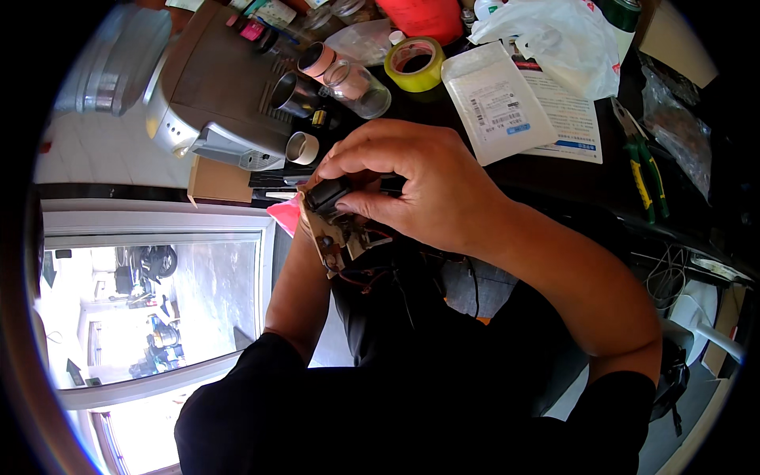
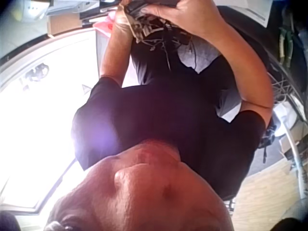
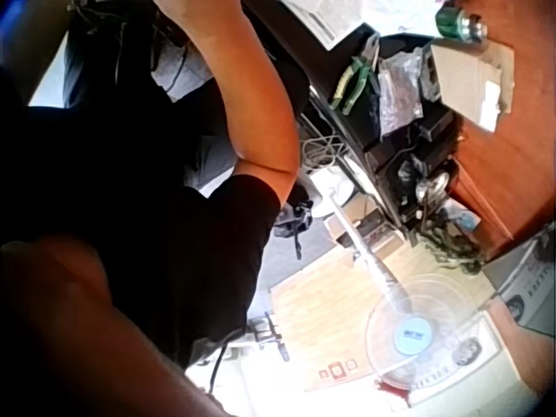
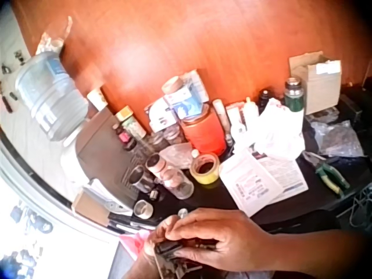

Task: The person cuts a component lead on a circuit board using pliers and solders the component onto the board using a soldering iron.

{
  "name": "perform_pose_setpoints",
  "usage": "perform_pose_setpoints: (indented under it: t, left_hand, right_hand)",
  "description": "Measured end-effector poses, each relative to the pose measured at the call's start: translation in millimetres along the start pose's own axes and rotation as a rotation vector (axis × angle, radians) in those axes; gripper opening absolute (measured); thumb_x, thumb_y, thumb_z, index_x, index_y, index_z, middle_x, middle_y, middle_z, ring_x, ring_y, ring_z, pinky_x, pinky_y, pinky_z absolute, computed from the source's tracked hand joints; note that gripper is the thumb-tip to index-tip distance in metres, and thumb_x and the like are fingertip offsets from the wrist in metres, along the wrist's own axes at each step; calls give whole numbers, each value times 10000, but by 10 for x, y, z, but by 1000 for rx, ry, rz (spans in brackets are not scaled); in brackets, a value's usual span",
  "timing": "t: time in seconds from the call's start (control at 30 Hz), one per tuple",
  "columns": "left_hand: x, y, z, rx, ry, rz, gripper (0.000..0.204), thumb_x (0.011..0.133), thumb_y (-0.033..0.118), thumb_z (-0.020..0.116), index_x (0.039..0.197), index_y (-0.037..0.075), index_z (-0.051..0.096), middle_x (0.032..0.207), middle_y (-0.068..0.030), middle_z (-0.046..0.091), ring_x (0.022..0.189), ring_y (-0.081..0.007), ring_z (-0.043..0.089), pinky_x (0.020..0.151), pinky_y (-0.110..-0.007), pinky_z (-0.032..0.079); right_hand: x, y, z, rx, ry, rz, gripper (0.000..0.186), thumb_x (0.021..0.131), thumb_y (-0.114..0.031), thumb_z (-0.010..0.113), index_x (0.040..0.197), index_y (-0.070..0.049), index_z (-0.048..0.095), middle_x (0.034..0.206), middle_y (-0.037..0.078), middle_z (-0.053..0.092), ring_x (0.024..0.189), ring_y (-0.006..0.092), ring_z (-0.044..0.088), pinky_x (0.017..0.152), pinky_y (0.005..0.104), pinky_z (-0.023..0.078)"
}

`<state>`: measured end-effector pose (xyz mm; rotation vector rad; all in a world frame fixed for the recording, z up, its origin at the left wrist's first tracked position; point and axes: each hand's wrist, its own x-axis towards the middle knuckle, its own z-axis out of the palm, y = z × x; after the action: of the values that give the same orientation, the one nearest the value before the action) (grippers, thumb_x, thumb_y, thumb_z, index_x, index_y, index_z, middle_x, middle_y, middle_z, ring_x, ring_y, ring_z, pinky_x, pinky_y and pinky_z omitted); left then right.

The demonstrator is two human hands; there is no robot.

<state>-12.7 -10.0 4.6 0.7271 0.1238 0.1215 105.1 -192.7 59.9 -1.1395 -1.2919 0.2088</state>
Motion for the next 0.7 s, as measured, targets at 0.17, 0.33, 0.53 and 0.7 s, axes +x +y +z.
perform_pose_setpoints:
  t: [0.17,0.33,0.53,0.7]
  left_hand:
    - [6,-43,-99,-99,-31,-31,468,658,54,869,872,110,456,871,-99,573,782,-219,620,652,-296,528]
    - [10,-40,-166,-102,-13,-31,451,659,44,848,885,107,463,856,-94,562,775,-215,615,627,-300,529]
    - [58,-13,-73,13,-47,11,434,694,108,848,945,95,494,917,-127,608,788,-237,641,635,-303,536]
    - [37,48,-47,85,-204,29,535,729,148,849,1157,61,540,1089,-150,661,957,-272,686,813,-378,574]
  right_hand:
    - [-4,33,40,26,40,-20,345,716,15,829,1042,-49,736,1010,55,699,908,194,690,781,290,554]
    - [-12,6,29,11,45,-14,348,707,23,831,1035,-46,736,1011,52,695,902,191,691,777,286,557]
    - [-29,6,33,22,76,25,342,706,36,833,1024,-43,734,1013,64,695,886,186,695,763,283,562]
    - [-9,81,-3,27,90,69,357,699,75,824,1027,-21,721,1039,84,698,919,178,697,791,278,560]
